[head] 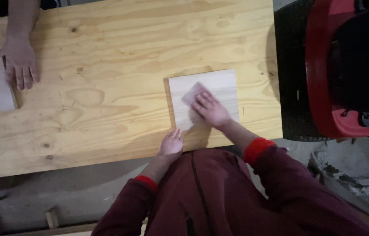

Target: The person sands a small rectangular wooden board on a workbench using a sanding block. The person holds the board with the left hand and rubs the sanding block across the surface with the right hand in repetitive strokes.

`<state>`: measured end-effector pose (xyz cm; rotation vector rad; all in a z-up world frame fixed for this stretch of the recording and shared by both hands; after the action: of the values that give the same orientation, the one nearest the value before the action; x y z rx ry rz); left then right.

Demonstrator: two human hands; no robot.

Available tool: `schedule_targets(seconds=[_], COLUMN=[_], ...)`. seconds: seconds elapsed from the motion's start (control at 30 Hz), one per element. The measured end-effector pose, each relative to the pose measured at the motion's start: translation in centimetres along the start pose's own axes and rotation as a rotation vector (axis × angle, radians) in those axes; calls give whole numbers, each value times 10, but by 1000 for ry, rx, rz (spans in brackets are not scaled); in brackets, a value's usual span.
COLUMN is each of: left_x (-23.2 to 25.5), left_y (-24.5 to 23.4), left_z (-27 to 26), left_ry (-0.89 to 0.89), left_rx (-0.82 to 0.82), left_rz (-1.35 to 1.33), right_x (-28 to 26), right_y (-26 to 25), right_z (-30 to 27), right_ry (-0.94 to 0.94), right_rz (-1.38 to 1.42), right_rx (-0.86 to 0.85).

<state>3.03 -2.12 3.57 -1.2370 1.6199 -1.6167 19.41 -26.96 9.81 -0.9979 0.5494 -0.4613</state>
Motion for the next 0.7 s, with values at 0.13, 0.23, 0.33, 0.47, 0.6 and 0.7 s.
schedule_targets(seconds=[0.13, 0.23, 0.33, 0.47, 0.6, 0.7], left_x=[9, 10, 1, 1, 4, 3], left_y=[-56, -69, -41, -32, -35, -27], left_z=[4, 6, 2, 0, 0, 1], left_ry=[-70, 17, 20, 36, 12, 54], left_rx=[-40, -48, -136, -163, -51, 104], left_rz=[-62, 24, 25, 19, 1, -12], right_x=[-50, -52, -28, 41, 96, 88], right_y=[45, 67, 46, 25, 13, 6], right_z=[56, 98, 143, 136, 57, 30], right_ry=[-91, -112, -57, 307, 537, 289], right_rz=[20, -35, -45, -188, -142, -205], right_rx=[55, -73, -201, -635, -622, -326])
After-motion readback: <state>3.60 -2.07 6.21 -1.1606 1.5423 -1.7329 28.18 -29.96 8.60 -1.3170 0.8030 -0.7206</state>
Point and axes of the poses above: each hand's wrist, its own z-axis towards the middle knuckle, its own y-axis out of the palm, x = y × z, the point moved 3 cm from there along z, towards the middle knuckle, and after that the axes turned 3 degrees about -y, right-handed, at the moved point
